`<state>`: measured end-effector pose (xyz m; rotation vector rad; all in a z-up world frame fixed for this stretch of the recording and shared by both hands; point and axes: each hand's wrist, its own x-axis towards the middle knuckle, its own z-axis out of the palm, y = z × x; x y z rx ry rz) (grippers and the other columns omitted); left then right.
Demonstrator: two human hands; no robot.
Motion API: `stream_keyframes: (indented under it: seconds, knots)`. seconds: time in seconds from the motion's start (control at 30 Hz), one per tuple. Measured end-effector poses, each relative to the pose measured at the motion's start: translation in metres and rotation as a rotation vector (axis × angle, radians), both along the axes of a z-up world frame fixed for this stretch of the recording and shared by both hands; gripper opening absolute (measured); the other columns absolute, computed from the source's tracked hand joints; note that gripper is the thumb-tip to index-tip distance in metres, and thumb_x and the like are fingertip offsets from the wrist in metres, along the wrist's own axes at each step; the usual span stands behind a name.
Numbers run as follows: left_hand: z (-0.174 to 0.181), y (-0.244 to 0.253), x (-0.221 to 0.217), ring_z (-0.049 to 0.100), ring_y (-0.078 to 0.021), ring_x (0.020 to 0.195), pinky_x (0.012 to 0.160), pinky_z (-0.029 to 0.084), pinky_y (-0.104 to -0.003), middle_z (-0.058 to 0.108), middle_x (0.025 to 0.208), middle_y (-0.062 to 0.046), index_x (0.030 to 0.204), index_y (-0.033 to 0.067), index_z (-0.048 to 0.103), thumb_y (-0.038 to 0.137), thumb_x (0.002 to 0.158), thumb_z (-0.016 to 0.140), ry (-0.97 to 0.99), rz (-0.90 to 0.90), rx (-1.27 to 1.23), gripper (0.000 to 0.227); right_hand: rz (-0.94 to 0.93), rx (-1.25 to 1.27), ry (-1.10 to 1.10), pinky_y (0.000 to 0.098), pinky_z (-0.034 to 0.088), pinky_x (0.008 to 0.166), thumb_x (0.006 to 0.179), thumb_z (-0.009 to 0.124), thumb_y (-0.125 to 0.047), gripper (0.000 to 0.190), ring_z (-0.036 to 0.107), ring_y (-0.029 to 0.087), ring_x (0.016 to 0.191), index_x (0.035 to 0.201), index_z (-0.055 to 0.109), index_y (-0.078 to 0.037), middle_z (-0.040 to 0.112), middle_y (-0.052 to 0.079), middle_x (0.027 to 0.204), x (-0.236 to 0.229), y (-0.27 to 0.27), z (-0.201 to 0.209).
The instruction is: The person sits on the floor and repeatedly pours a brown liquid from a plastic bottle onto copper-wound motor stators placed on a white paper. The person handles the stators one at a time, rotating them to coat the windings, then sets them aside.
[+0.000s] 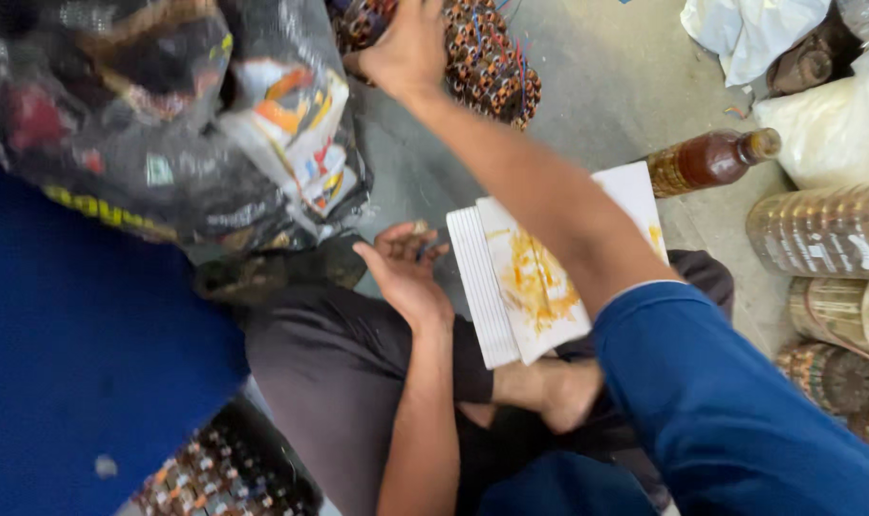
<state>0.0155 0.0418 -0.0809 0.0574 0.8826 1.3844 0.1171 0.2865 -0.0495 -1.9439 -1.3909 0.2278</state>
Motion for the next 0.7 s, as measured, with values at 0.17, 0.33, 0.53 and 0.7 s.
stream_keyframes:
  seconds: [0.17, 0.33, 0.53, 0.7]
  knots:
    - [-0.009, 0.005, 0.011, 0.06, -0.0242, 0.087, 0.075, 0.05, -0.041, 0.063, 0.098, -0.01, 0.103, 0.0053, 0.06, 0.063, 0.103, 0.038, 0.021, 0.007, -0.051, 0.062, -0.114, 0.041, -0.082, 0.0555, 0.053, 0.09, 0.057, 0.092, -0.054, 0.1, 0.048, 0.049, 0.119, 0.131, 0.044, -0.006, 0.043, 0.025, 0.131, -0.016, 0.056, -0.062]
    - [-0.012, 0.012, 0.021, 0.058, -0.0219, 0.085, 0.078, 0.044, -0.038, 0.062, 0.098, -0.009, 0.104, 0.0069, 0.058, 0.056, 0.106, 0.04, -0.032, -0.033, -0.085, 0.052, -0.125, 0.019, -0.03, 0.0598, 0.051, 0.093, 0.07, 0.084, -0.066, 0.099, 0.047, 0.051, 0.12, 0.137, 0.042, -0.006, 0.045, 0.026, 0.129, -0.03, 0.084, -0.091]
    - [-0.01, 0.007, 0.023, 0.059, -0.0202, 0.086, 0.078, 0.045, -0.038, 0.064, 0.096, -0.007, 0.103, 0.007, 0.059, 0.052, 0.107, 0.04, -0.01, -0.04, -0.09, 0.049, -0.085, 0.014, -0.146, 0.0561, 0.053, 0.086, 0.064, 0.081, -0.063, 0.086, 0.042, 0.053, 0.125, 0.126, 0.054, -0.009, 0.047, 0.029, 0.128, -0.026, 0.087, -0.103]
    - [-0.009, 0.006, 0.024, 0.058, -0.0199, 0.085, 0.078, 0.044, -0.037, 0.064, 0.094, -0.008, 0.102, 0.0069, 0.059, 0.049, 0.108, 0.042, -0.026, -0.021, -0.057, 0.046, 0.003, -0.211, -0.239, 0.0528, 0.053, 0.096, 0.087, 0.068, -0.049, 0.05, 0.053, 0.041, 0.13, 0.124, 0.065, -0.016, 0.062, 0.015, 0.13, -0.023, 0.106, -0.108]
